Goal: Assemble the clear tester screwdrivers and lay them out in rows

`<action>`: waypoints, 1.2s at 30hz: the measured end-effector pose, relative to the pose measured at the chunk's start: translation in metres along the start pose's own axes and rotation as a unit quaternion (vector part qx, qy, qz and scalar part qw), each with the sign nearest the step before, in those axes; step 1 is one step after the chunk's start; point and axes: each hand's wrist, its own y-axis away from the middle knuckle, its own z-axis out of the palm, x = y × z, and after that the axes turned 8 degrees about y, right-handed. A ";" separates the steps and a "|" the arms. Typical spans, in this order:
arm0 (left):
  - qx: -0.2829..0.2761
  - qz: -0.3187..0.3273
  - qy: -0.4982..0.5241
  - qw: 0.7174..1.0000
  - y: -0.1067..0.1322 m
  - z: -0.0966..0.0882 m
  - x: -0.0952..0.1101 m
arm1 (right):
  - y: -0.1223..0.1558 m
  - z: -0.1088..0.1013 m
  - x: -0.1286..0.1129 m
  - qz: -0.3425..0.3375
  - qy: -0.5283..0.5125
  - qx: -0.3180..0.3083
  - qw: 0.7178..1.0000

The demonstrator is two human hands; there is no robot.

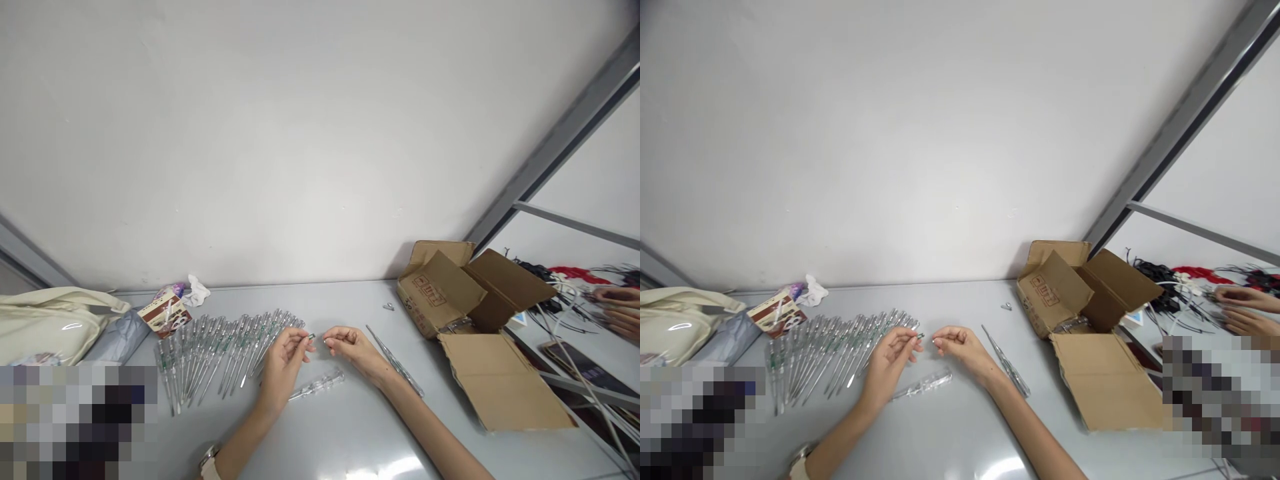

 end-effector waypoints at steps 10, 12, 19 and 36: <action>-0.002 -0.009 -0.001 1.000 0.000 0.000 0.001 | 0.001 -0.001 -0.001 -0.022 -0.001 0.013 1.000; -0.004 -0.010 -0.002 1.000 0.000 0.000 0.001 | 0.001 -0.002 0.000 -0.026 0.021 0.003 0.999; -0.011 -0.009 -0.013 1.000 0.001 0.001 -0.004 | -0.002 0.000 0.004 -0.028 0.050 -0.014 0.998; -0.054 0.022 -0.127 0.990 0.004 -0.001 -0.001 | 0.000 0.001 -0.001 -0.048 0.031 -0.017 0.998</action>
